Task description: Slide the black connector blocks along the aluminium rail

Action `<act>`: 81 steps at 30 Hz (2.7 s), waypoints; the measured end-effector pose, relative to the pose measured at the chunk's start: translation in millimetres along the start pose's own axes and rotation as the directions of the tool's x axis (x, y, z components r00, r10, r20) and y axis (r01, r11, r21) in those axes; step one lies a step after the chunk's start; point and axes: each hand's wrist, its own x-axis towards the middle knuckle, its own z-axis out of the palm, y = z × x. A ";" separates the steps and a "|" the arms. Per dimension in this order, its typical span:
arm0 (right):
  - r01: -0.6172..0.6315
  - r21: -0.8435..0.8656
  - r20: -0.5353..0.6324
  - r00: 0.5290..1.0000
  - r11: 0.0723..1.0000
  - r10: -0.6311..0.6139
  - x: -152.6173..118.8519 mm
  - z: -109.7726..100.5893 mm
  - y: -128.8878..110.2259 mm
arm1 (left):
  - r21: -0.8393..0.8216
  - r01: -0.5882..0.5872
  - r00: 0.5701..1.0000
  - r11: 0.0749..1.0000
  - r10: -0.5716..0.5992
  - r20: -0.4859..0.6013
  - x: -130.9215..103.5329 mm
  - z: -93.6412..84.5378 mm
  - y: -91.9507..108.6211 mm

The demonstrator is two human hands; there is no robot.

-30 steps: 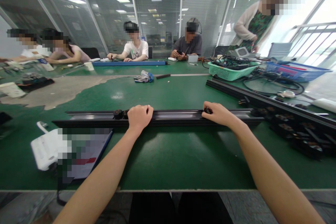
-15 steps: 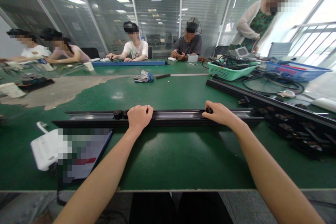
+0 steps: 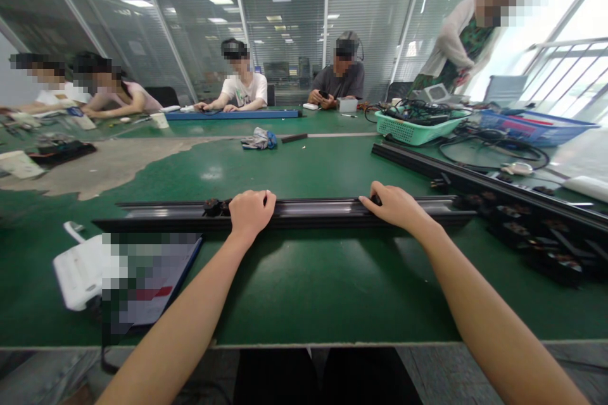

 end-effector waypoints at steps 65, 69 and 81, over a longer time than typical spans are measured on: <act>-0.212 -0.196 0.184 0.951 0.957 0.248 -2.6 -17.2 -11.0 | 0.002 0.002 1.000 1.000 -0.002 -0.007 0.0 -0.5 0.8; -0.223 -0.200 0.185 0.948 0.954 0.260 -3.1 -17.6 -11.0 | 0.000 0.001 1.000 1.000 -0.001 -0.011 -0.1 -0.6 0.5; -0.272 -0.219 0.191 0.930 0.937 0.314 -3.6 -17.7 -8.4 | 0.004 0.009 1.000 1.000 -0.009 0.010 0.0 -0.4 0.1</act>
